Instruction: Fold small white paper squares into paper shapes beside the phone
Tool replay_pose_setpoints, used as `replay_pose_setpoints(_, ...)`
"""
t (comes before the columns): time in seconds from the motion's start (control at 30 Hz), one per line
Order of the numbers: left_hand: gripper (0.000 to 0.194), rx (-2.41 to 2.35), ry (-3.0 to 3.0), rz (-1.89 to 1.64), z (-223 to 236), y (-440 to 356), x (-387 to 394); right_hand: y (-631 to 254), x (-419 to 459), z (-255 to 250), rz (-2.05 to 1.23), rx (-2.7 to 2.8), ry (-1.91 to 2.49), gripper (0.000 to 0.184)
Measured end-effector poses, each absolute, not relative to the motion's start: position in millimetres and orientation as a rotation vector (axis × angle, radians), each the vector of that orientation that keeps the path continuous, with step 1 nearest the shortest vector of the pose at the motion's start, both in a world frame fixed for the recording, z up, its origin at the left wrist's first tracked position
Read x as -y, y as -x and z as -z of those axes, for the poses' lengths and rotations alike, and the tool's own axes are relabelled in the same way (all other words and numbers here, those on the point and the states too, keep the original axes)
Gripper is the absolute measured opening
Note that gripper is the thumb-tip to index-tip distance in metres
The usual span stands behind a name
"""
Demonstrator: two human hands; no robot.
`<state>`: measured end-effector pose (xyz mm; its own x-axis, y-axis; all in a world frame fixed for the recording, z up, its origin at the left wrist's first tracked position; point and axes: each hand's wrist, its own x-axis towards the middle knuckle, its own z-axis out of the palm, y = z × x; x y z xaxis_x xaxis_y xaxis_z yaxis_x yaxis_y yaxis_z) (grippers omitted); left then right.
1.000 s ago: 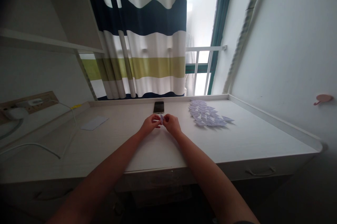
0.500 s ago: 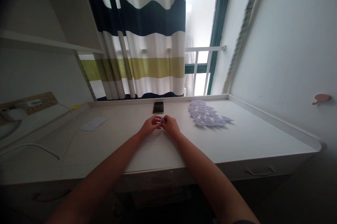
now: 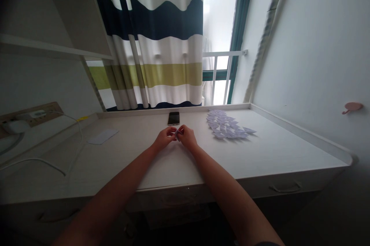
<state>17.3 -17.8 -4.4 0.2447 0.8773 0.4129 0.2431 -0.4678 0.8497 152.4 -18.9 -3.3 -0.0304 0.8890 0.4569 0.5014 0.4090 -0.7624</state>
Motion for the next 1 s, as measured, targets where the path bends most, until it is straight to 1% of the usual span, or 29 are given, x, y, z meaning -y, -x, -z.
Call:
replay_pose_setpoints(0.13, 0.020, -1.088, -1.961, -1.260, 1.1, -18.9, 21.3, -151.7, 16.6, 4.9, -0.506, 1.661, 1.194, 0.005)
replay_pose_setpoints(0.23, 0.017, -1.193, -1.991, -1.308, -0.1, -19.6, 23.0, -150.4, 14.6, 7.1, -0.531, 1.666, 1.170, 0.004)
replay_pose_setpoints(0.37, 0.017, -1.339, -1.987, -1.321, 1.1, -21.0, 23.6, -148.1, 14.5, 9.3, -0.469, 1.681, 1.181, 0.005)
replay_pose_setpoints(0.5, 0.008, -1.440, -2.036, -1.287, 1.6, -23.7, 24.7, -146.1, 16.9, 8.9, -0.407, 1.686, 1.220, 0.005)
replay_pose_setpoints(0.63, 0.006, -1.545, -2.082, -1.300, 0.1, -25.2, 25.8, -145.0, 18.5, 7.6, -0.390, 1.688, 1.233, 0.003)
replay_pose_setpoints(0.73, 0.007, -1.518, -2.079, -1.304, 0.5, -25.1, 25.3, -145.2, 17.9, 8.3, -0.375, 1.686, 1.228, 0.003)
replay_pose_setpoints(0.83, 0.012, -1.488, -2.028, -1.306, 1.9, -24.8, 24.4, -145.5, 17.0, 9.6, -0.405, 1.678, 1.178, 0.002)
replay_pose_setpoints(1.0, 0.013, -1.391, -1.938, -1.377, 2.1, -25.9, 24.5, -145.3, 18.9, 7.8, -0.393, 1.688, 1.124, 0.007)
